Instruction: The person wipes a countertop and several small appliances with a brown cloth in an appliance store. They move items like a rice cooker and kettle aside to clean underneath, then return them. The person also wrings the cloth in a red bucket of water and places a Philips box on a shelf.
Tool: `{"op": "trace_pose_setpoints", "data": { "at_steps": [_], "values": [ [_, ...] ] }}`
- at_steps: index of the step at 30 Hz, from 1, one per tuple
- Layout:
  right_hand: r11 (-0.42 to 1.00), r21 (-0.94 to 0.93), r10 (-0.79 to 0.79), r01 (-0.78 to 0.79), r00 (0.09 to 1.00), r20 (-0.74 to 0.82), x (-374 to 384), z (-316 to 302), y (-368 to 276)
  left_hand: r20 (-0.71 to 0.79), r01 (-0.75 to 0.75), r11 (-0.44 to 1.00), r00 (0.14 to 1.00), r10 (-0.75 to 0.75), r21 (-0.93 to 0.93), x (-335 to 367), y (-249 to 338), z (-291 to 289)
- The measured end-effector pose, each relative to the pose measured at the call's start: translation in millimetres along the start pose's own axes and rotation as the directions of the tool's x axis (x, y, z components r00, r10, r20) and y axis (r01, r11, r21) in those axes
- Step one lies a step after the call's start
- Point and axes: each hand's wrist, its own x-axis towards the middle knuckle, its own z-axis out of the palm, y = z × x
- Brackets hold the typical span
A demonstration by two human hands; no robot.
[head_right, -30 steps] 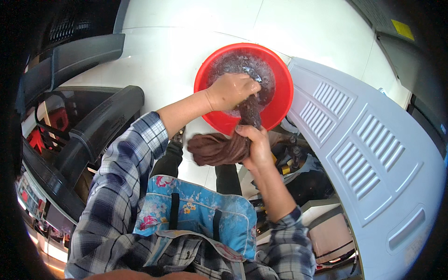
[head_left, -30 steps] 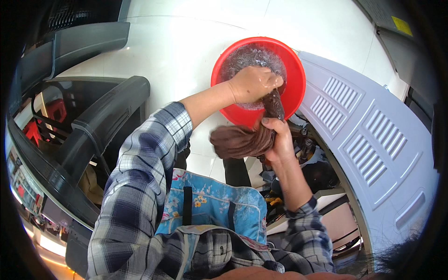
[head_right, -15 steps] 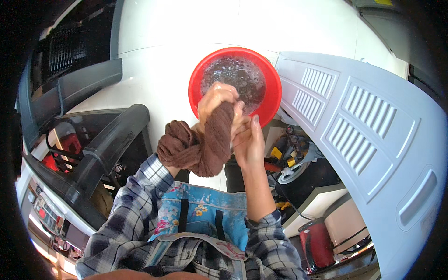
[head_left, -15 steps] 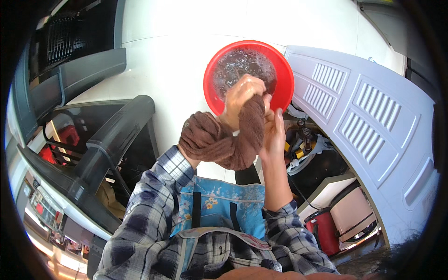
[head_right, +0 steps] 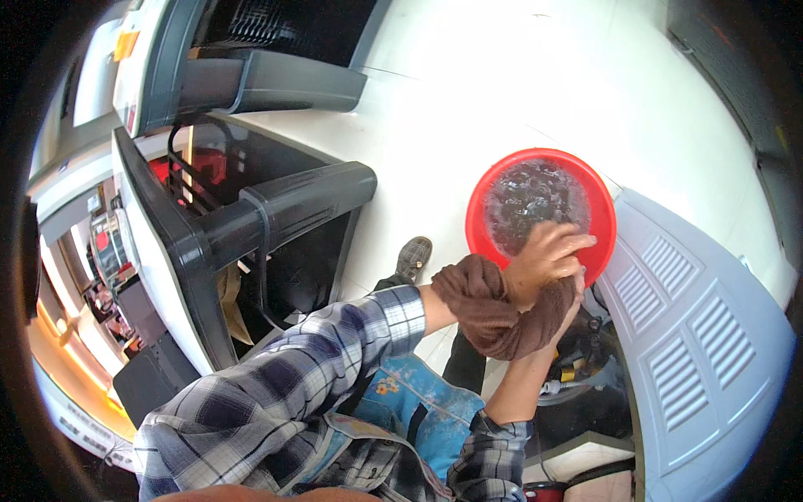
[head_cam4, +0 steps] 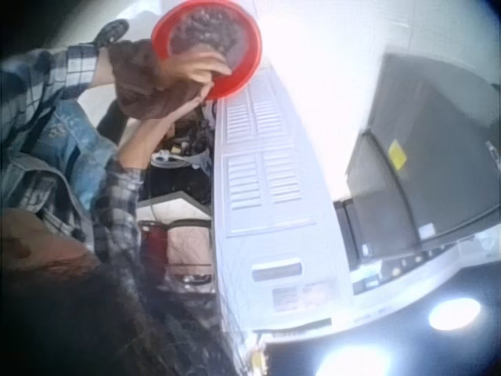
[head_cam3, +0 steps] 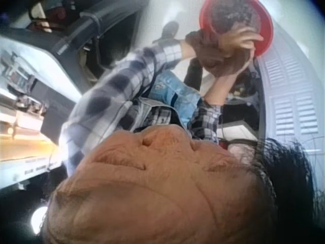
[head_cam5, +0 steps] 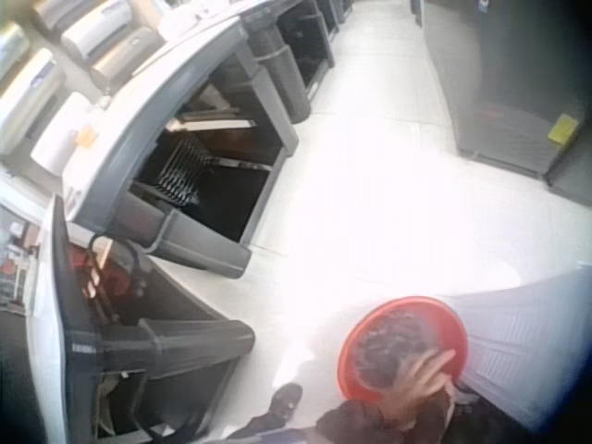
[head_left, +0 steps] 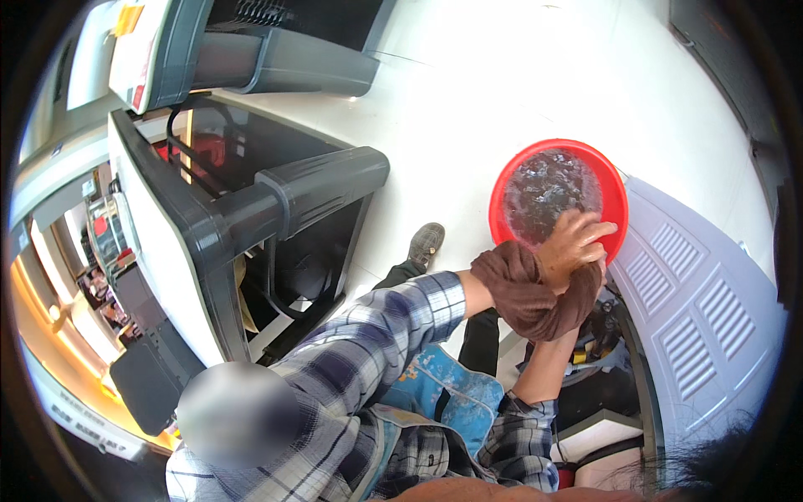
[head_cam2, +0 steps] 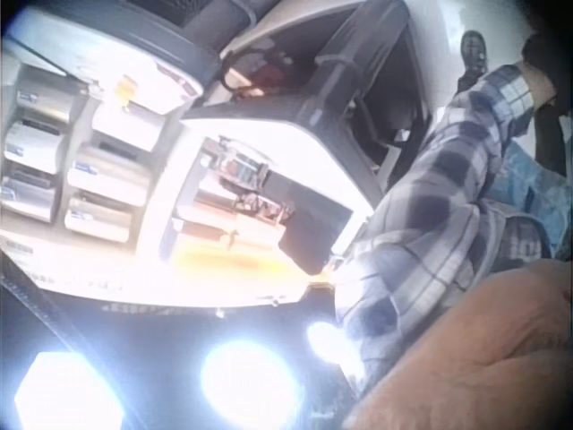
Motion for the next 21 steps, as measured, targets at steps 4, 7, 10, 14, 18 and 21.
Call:
{"op": "trace_pose_setpoints", "data": {
  "at_steps": [4, 7, 10, 14, 18, 21],
  "values": [
    [0.224, 0.890, 0.125, -0.398, 0.917, 0.379, 11, -16, -3, 0.016, 0.031, 0.999, 0.999, -0.031, -0.017, -8, -4, 1],
    [0.546, 0.801, -0.012, -0.246, 0.953, 0.301, 23, -15, 24, 0.033, 0.070, 0.996, 0.997, -0.068, -0.061, -15, -7, 0],
    [0.543, 0.817, -0.074, -0.194, 0.958, 0.277, 31, -15, 24, 0.063, 0.104, 0.989, 0.993, -0.098, -0.102, -18, -8, -1],
    [0.098, 0.944, 0.017, -0.315, 0.949, 0.314, 25, -22, -13, 0.111, 0.162, 0.975, 0.983, -0.146, -0.154, -21, -11, -4],
    [0.010, 0.977, 0.062, -0.212, 0.976, 0.211, 22, -21, -22, 0.193, 0.248, 0.942, 0.959, -0.206, -0.225, -27, -20, -14],
    [-0.397, 0.888, 0.228, -0.230, 0.913, 0.338, 7, -30, -102, 0.280, 0.285, 0.920, 0.937, -0.208, -0.270, -20, -20, -18]
  ]
}}
